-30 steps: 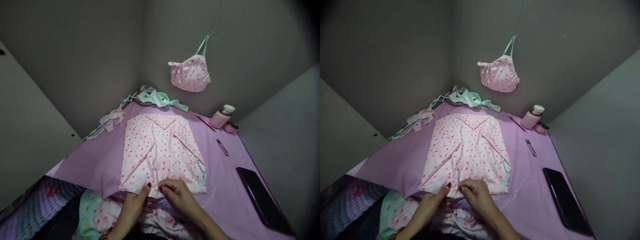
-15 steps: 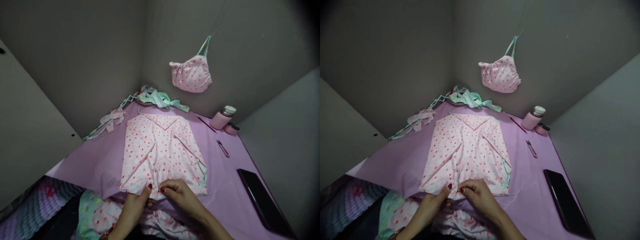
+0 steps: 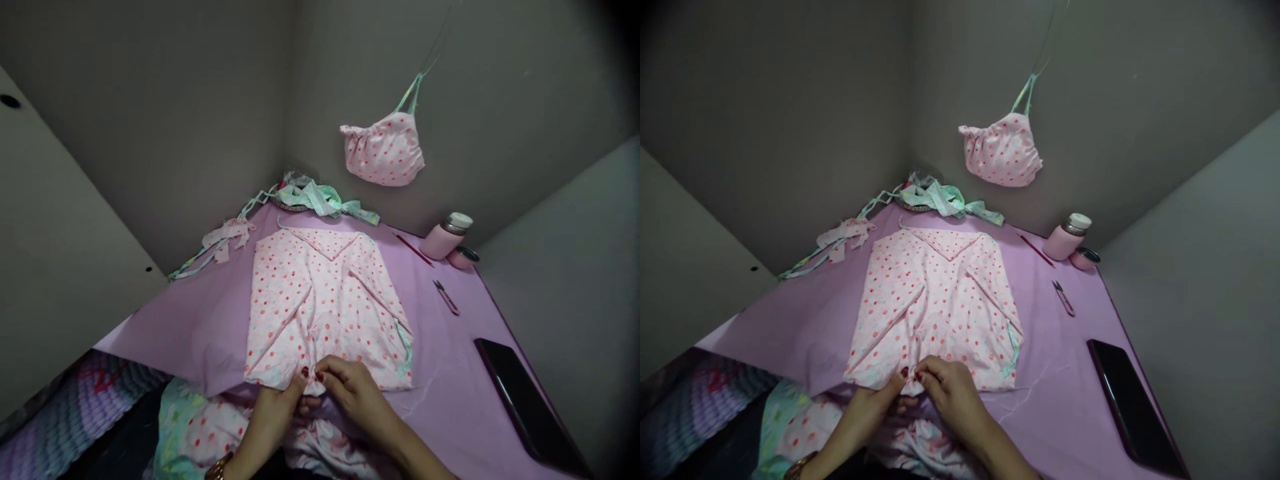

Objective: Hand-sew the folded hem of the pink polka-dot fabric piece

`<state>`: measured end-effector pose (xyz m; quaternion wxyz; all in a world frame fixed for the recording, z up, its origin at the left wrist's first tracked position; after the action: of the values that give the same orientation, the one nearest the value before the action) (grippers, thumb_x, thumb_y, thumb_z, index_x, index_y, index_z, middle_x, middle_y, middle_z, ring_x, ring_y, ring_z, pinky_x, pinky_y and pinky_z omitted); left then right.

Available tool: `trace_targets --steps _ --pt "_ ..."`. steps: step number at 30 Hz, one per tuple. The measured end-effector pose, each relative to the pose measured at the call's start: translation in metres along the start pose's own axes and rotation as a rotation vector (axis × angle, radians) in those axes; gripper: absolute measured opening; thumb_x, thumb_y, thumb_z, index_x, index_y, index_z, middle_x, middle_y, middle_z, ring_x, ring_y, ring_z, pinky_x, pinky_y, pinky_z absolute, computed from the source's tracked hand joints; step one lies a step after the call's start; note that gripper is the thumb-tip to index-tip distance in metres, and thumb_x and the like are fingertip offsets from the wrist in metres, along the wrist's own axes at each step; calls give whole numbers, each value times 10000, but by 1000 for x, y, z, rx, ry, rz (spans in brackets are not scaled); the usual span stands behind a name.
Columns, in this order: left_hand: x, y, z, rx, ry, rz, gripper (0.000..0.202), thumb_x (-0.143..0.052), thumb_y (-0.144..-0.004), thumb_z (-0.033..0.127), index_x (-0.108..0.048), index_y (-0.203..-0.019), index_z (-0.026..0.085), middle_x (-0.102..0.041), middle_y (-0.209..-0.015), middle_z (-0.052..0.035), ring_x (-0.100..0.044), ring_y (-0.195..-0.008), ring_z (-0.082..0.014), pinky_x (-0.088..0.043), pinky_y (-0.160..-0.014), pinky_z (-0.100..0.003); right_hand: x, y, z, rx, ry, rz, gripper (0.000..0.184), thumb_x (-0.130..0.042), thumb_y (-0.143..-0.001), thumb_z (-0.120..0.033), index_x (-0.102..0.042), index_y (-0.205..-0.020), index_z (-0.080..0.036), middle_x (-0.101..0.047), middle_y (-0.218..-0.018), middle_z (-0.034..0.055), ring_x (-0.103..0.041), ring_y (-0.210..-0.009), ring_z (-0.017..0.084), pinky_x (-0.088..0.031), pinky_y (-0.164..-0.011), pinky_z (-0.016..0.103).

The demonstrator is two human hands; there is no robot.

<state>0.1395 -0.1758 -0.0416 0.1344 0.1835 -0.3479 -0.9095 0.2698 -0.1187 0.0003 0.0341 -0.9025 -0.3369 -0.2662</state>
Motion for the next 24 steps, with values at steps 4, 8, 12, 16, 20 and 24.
trace_targets --steps 4,8,12,16,20,24 --pt "3 1 2 11 42 -28 404 -695 -588 434 -533 -841 163 -630 -536 -17 -578 -480 -183 -486 -456 -294 3 2 -1 19 93 -12 195 -415 -881 -204 -606 -863 -170 -609 -735 -1 -552 -682 113 -363 -636 183" --pt "9 2 4 -52 16 0 420 -706 -578 444 -529 -829 158 -583 -523 22 -553 -470 -162 -479 -449 -277 5 2 -2 12 105 -35 184 -422 -871 -197 -595 -820 -162 -585 -697 -10 -537 -658 104 -352 -616 175" --pt "10 7 14 -172 -21 -12 365 -672 -613 460 -542 -740 144 -532 -517 49 -465 -431 -98 -441 -435 -225 8 1 -4 14 116 -61 186 -424 -861 -191 -601 -810 -162 -569 -675 -14 -521 -647 103 -347 -614 174" --pt "10 10 20 -237 -66 6 321 -661 -618 439 -532 -621 145 -468 -460 65 -396 -420 -78 -378 -423 -196 9 1 -5 25 128 -92 202 -415 -846 -166 -614 -813 -163 -575 -678 -10 -520 -648 105 -348 -620 175" --pt "11 8 17 -259 -116 22 292 -632 -653 427 -566 -649 143 -505 -469 51 -431 -429 -100 -369 -426 -207 11 1 -7 28 156 -109 201 -422 -824 -136 -621 -814 -159 -582 -675 -11 -523 -640 98 -341 -612 169" --pt "13 7 17 -364 -208 43 268 -620 -692 398 -645 -729 133 -630 -590 -9 -551 -549 -163 -448 -540 -248 11 0 -12 9 232 -110 201 -425 -822 -138 -623 -793 -162 -584 -651 -12 -518 -610 94 -328 -591 168"
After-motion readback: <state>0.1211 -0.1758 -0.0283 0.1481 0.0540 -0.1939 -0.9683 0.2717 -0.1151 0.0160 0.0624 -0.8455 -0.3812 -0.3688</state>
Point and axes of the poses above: each hand's wrist, its own y-axis away from the middle knuckle, its own x-axis out of the back of the hand, z = x × y, the point moved 2 cm from there along -y, towards the middle knuckle
